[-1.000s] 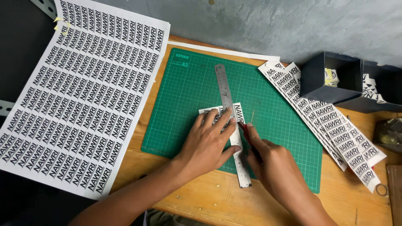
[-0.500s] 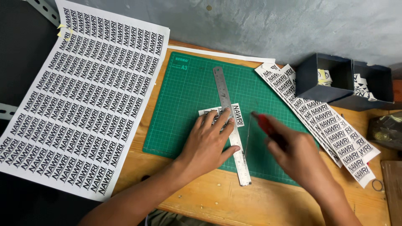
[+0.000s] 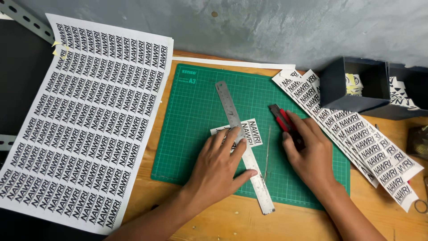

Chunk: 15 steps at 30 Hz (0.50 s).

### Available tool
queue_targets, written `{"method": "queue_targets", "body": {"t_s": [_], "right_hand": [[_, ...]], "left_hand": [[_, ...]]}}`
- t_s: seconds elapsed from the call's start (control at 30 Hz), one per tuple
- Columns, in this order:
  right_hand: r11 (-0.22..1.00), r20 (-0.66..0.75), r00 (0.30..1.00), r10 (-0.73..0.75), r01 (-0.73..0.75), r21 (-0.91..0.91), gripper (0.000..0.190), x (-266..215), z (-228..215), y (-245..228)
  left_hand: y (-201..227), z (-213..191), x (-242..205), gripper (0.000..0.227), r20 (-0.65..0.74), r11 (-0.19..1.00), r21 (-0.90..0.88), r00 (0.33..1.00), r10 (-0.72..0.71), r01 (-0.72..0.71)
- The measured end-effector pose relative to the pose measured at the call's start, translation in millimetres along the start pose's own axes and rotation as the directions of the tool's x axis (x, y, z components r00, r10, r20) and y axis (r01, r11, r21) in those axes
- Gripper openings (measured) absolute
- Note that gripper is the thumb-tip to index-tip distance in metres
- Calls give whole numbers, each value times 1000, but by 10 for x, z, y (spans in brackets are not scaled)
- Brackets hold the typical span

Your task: The person uses a metal ruler and a red utility knife to cut a sheet of printed stickers on a green cutting mat. They align the ruler along the sticker lines and slice through the paper, separating individual sticker strips. The cut pieces are then moved aside.

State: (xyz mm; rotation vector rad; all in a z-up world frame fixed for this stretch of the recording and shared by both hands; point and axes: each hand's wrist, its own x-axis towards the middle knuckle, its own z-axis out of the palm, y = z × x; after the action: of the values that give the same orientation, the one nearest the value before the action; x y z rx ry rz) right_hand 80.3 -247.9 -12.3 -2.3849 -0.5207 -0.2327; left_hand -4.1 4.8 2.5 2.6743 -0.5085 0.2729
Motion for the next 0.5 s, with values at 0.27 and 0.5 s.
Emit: {"method": "queue_targets", "body": {"t_s": [0.27, 0.5], "right_hand": [[995, 25, 1000, 4, -1, -97, 50, -26, 1, 13], [994, 192, 981, 7, 14, -110, 47, -29, -155, -50]], "left_hand": [[1, -29, -4, 71, 6, 999, 32, 1000, 12, -12], [4, -23, -18, 73, 16, 1000, 30, 1000, 0, 0]]}}
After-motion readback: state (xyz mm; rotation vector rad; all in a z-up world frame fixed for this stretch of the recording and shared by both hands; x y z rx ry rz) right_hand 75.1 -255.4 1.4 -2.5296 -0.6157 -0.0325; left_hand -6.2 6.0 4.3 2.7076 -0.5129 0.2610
